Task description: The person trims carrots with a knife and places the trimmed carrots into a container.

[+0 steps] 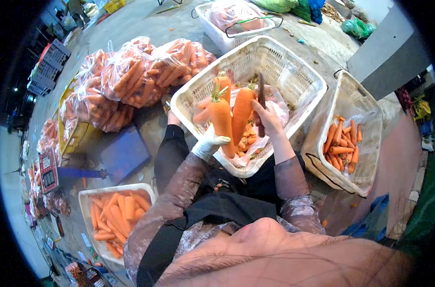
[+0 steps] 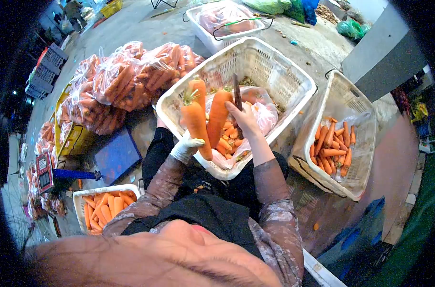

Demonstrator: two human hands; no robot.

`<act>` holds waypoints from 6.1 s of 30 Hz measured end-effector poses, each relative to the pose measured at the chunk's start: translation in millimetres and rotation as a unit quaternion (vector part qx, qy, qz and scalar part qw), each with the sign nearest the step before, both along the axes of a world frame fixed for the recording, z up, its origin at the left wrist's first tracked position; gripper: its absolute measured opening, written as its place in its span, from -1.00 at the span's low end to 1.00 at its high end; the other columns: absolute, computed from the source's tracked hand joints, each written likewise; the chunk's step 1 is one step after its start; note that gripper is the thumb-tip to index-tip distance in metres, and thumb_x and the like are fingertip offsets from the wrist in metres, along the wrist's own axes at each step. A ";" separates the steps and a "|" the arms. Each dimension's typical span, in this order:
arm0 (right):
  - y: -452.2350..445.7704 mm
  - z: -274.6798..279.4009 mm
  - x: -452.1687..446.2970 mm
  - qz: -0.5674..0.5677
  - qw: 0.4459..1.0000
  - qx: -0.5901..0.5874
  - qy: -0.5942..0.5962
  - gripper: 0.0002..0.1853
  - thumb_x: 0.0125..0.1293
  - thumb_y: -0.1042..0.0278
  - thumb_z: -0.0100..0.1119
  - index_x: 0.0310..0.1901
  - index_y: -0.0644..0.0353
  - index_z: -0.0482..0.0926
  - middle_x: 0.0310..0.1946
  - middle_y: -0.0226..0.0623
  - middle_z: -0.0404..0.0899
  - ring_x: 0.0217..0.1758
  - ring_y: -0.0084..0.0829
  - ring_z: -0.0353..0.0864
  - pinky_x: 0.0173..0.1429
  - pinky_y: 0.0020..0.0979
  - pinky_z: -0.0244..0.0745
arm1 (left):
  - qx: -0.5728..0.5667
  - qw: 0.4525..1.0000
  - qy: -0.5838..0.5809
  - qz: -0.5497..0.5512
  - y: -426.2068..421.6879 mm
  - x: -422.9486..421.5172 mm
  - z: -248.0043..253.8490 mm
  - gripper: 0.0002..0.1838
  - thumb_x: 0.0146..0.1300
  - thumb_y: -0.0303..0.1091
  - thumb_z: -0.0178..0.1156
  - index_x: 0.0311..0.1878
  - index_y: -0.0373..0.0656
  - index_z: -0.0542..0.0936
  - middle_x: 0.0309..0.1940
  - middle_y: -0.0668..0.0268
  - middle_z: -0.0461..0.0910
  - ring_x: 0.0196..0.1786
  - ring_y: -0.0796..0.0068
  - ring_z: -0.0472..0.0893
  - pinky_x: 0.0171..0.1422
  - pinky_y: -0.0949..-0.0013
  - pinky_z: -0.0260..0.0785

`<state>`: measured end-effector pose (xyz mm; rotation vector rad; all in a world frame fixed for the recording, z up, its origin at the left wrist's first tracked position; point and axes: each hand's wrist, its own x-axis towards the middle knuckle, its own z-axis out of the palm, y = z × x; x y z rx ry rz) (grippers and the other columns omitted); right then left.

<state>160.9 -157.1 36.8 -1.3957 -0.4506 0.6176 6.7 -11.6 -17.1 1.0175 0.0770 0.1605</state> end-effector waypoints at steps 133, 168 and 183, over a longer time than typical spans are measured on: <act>9.5 -115.7 30.8 0.022 0.928 -0.311 -0.204 -0.74 0.09 0.21 0.30 -0.36 0.24 0.54 -0.73 -0.42 0.39 -0.75 -0.53 0.36 -0.67 -0.44 0.27 | -0.357 0.931 -0.056 0.057 52.9 -137.4 1.5 -0.41 -0.05 -0.53 0.12 0.17 -0.28 0.36 0.04 -0.04 0.48 0.04 0.12 0.54 0.15 0.06 0.41; 31.5 -60.4 -65.3 -0.010 0.725 -0.369 -0.581 -0.88 0.16 0.40 0.07 -0.26 0.18 0.49 -0.62 -0.10 0.55 -0.52 -0.13 0.61 -0.44 -0.15 0.49 | -0.442 0.849 0.145 0.250 9.8 -58.8 32.9 -0.64 0.20 -0.44 0.05 0.06 -0.30 0.33 -0.06 0.08 0.48 -0.05 0.12 0.55 0.05 0.05 0.49; 2.2 -78.2 67.7 0.054 0.905 -0.300 -0.296 -0.79 0.20 0.38 0.23 -0.21 0.34 0.60 -0.36 -0.31 0.62 -0.36 -0.51 0.52 -0.25 -0.43 0.42 | 0.358 0.659 0.315 0.581 112.9 -388.5 28.2 -0.86 0.26 -0.34 0.11 -0.16 -0.15 0.48 -0.49 0.38 0.47 -0.51 0.46 0.44 -0.44 0.35 0.33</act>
